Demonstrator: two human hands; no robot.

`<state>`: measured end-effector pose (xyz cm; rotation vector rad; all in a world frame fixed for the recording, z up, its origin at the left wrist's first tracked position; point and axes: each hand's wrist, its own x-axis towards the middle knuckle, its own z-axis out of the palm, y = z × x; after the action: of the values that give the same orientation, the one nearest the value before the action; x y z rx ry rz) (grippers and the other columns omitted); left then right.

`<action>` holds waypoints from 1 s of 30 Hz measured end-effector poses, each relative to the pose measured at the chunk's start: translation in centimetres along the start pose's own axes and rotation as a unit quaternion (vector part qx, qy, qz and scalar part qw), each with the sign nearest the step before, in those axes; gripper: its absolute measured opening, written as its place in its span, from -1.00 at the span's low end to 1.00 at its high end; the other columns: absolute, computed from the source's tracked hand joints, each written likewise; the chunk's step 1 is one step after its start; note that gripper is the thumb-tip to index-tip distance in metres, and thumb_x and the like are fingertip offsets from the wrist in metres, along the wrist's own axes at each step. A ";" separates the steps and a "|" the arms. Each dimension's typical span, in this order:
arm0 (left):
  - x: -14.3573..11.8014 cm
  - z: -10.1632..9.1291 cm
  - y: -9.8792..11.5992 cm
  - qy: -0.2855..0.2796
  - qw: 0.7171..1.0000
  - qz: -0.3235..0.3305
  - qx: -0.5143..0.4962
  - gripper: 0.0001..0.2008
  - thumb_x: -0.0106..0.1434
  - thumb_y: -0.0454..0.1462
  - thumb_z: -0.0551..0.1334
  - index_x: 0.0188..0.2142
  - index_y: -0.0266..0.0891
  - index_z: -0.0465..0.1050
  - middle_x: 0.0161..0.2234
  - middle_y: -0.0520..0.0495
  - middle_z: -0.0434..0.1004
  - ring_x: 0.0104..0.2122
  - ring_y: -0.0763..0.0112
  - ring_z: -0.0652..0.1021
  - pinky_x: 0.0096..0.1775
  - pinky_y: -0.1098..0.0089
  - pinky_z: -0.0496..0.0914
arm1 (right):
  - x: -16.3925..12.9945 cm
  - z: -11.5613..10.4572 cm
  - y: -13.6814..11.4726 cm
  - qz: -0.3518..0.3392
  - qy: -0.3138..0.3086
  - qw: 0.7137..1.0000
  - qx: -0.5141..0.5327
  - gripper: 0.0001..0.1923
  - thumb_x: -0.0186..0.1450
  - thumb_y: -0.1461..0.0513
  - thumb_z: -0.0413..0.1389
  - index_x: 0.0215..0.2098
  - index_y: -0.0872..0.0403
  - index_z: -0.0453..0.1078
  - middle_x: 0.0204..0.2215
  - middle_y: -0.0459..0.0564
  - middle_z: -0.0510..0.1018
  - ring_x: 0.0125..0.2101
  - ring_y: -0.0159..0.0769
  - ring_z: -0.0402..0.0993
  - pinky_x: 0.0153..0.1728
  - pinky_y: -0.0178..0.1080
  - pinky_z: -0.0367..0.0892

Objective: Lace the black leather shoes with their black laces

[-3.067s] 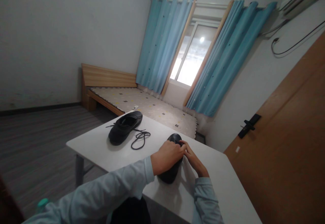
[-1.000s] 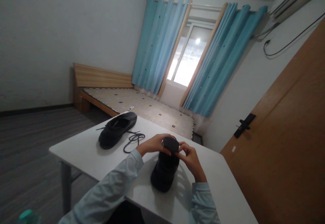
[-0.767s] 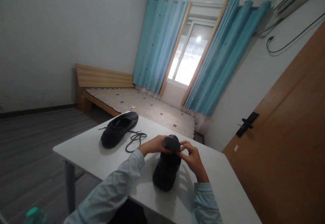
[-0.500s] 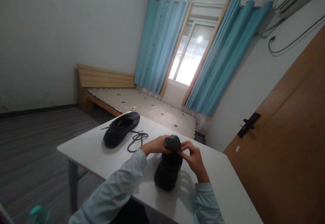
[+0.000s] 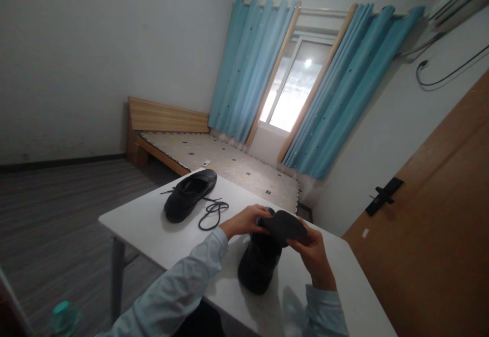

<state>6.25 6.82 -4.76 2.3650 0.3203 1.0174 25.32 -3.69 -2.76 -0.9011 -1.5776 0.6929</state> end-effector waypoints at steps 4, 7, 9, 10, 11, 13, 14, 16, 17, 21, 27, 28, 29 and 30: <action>0.1 0.1 0.6 0.070 0.997 0.013 0.000 -0.82 0.00 -0.23 0.37 -0.37 -0.24 0.54 -0.26 -0.08 0.53 -0.18 0.36 0.43 -0.10 0.37 0.30 | 0.0 -0.1 -1.1 -0.014 -0.040 0.999 -0.008 -0.83 -0.04 0.12 0.33 -0.62 -0.01 0.46 -0.26 0.02 0.49 -0.20 -0.09 0.40 -0.15 -0.06 0.29; 0.3 0.1 1.2 0.096 0.995 0.022 0.000 -0.89 0.00 -0.25 0.37 -0.46 -0.25 0.53 -0.32 -0.07 0.54 -0.24 0.38 0.43 -0.12 0.36 0.30 | 0.1 -0.2 -1.7 -0.022 -0.053 0.998 0.000 -0.79 -0.09 0.05 0.34 -0.56 -0.04 0.52 -0.16 0.04 0.47 -0.09 0.00 0.36 -0.08 -0.01 0.27; 0.4 0.3 1.4 0.110 0.993 0.011 -0.033 -0.86 -0.01 -0.25 0.37 -0.46 -0.28 0.53 -0.36 -0.07 0.53 -0.31 0.41 0.44 -0.21 0.40 0.32 | 0.1 -0.4 -1.7 -0.022 -0.064 0.998 0.017 -0.74 -0.12 0.02 0.35 -0.48 -0.07 0.55 -0.09 0.04 0.44 -0.04 0.04 0.34 -0.04 0.02 0.25; 0.4 0.4 1.4 0.114 0.992 0.000 -0.056 -0.84 -0.01 -0.23 0.38 -0.46 -0.30 0.53 -0.37 -0.07 0.52 -0.35 0.44 0.44 -0.28 0.44 0.33 | 0.1 -0.5 -1.6 -0.024 -0.068 0.997 0.028 -0.69 -0.14 0.01 0.36 -0.44 -0.07 0.55 -0.05 0.03 0.43 -0.02 0.05 0.32 -0.02 0.03 0.23; 0.4 0.5 1.4 0.117 0.990 -0.012 -0.080 -0.81 -0.03 -0.22 0.38 -0.45 -0.31 0.53 -0.40 -0.06 0.51 -0.41 0.48 0.43 -0.35 0.48 0.33 | 0.0 -0.5 -1.4 -0.027 -0.071 0.996 0.037 -0.64 -0.15 -0.01 0.36 -0.40 -0.08 0.55 -0.03 0.03 0.42 0.00 0.06 0.31 -0.01 0.03 0.22; 0.4 0.7 1.3 0.130 0.983 -0.035 -0.123 -0.78 -0.07 -0.21 0.40 -0.46 -0.34 0.52 -0.46 -0.01 0.48 -0.51 0.55 0.39 -0.47 0.53 0.29 | 0.0 -0.6 -0.9 -0.034 -0.071 0.996 0.053 -0.56 -0.16 -0.06 0.34 -0.34 -0.07 0.55 0.01 0.03 0.40 0.03 0.08 0.28 0.02 0.04 0.20; 0.3 0.7 1.3 0.137 0.979 -0.048 -0.141 -0.77 -0.09 -0.21 0.41 -0.47 -0.35 0.52 -0.51 0.01 0.46 -0.55 0.57 0.38 -0.51 0.54 0.28 | 0.0 -0.7 -0.6 -0.037 -0.065 0.995 0.060 -0.55 -0.14 -0.08 0.32 -0.32 -0.07 0.54 0.01 0.03 0.40 0.04 0.07 0.27 0.02 0.04 0.19; 0.2 0.7 1.4 0.150 0.969 -0.080 -0.181 -0.76 -0.09 -0.21 0.40 -0.47 -0.36 0.52 -0.58 0.04 0.44 -0.61 0.57 0.37 -0.55 0.54 0.28 | 0.1 -0.7 -0.1 -0.043 -0.036 0.996 0.064 -0.56 -0.05 -0.12 0.25 -0.29 -0.07 0.53 0.01 0.03 0.42 0.03 0.05 0.28 0.02 0.04 0.19; 0.2 0.6 1.6 0.156 0.961 -0.097 -0.205 -0.76 -0.08 -0.21 0.40 -0.45 -0.36 0.52 -0.60 0.04 0.45 -0.63 0.56 0.38 -0.56 0.53 0.29 | 0.1 -0.8 0.1 -0.048 -0.012 0.997 0.060 -0.57 -0.01 -0.13 0.22 -0.29 -0.06 0.53 -0.01 0.03 0.43 0.02 0.04 0.29 0.00 0.03 0.21; 0.1 -0.1 2.3 0.194 0.941 -0.095 -0.261 -0.75 -0.04 -0.21 0.36 -0.39 -0.35 0.54 -0.43 -0.09 0.58 -0.43 0.36 0.55 -0.35 0.40 0.44 | 0.6 -1.0 0.8 -0.032 0.077 0.997 0.004 -0.63 0.15 -0.08 0.11 -0.39 0.01 0.53 -0.14 0.07 0.50 -0.08 -0.07 0.37 -0.12 -0.07 0.31; 0.1 -0.5 2.1 0.195 0.955 -0.060 -0.217 -0.81 0.02 -0.28 0.30 -0.34 -0.31 0.55 -0.21 -0.18 0.57 -0.19 0.23 0.55 -0.17 0.30 0.44 | 1.3 -0.4 1.6 0.090 0.104 0.990 0.038 -0.69 0.21 0.02 0.09 -0.34 0.09 0.47 -0.45 0.01 0.51 -0.46 -0.32 0.40 -0.53 -0.30 0.32; 0.1 -0.4 1.9 0.193 0.961 -0.055 -0.192 -0.83 0.03 -0.31 0.28 -0.33 -0.30 0.55 -0.20 -0.17 0.57 -0.18 0.24 0.55 -0.18 0.31 0.44 | 1.4 -0.2 1.7 0.112 0.095 0.987 0.065 -0.69 0.20 0.01 0.09 -0.32 0.09 0.45 -0.47 -0.01 0.50 -0.51 -0.34 0.39 -0.60 -0.33 0.29; 0.0 -0.3 1.6 0.191 0.967 -0.047 -0.164 -0.83 0.04 -0.35 0.26 -0.32 -0.29 0.55 -0.20 -0.16 0.57 -0.18 0.25 0.55 -0.18 0.31 0.44 | 1.4 0.1 1.8 0.133 0.086 0.983 0.092 -0.67 0.19 0.00 0.10 -0.30 0.09 0.42 -0.49 -0.02 0.49 -0.55 -0.36 0.38 -0.66 -0.36 0.25; 0.0 -0.2 1.2 0.186 0.973 -0.035 -0.135 -0.81 0.04 -0.40 0.23 -0.31 -0.28 0.55 -0.19 -0.15 0.57 -0.17 0.27 0.54 -0.16 0.31 0.43 | 1.4 0.3 1.9 0.153 0.077 0.979 0.113 -0.65 0.18 -0.02 0.10 -0.27 0.09 0.39 -0.51 -0.04 0.48 -0.59 -0.37 0.38 -0.72 -0.38 0.22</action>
<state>6.12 5.87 -3.96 1.9030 0.3742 1.3766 25.22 -1.50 -3.65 -1.0108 -1.2061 0.9750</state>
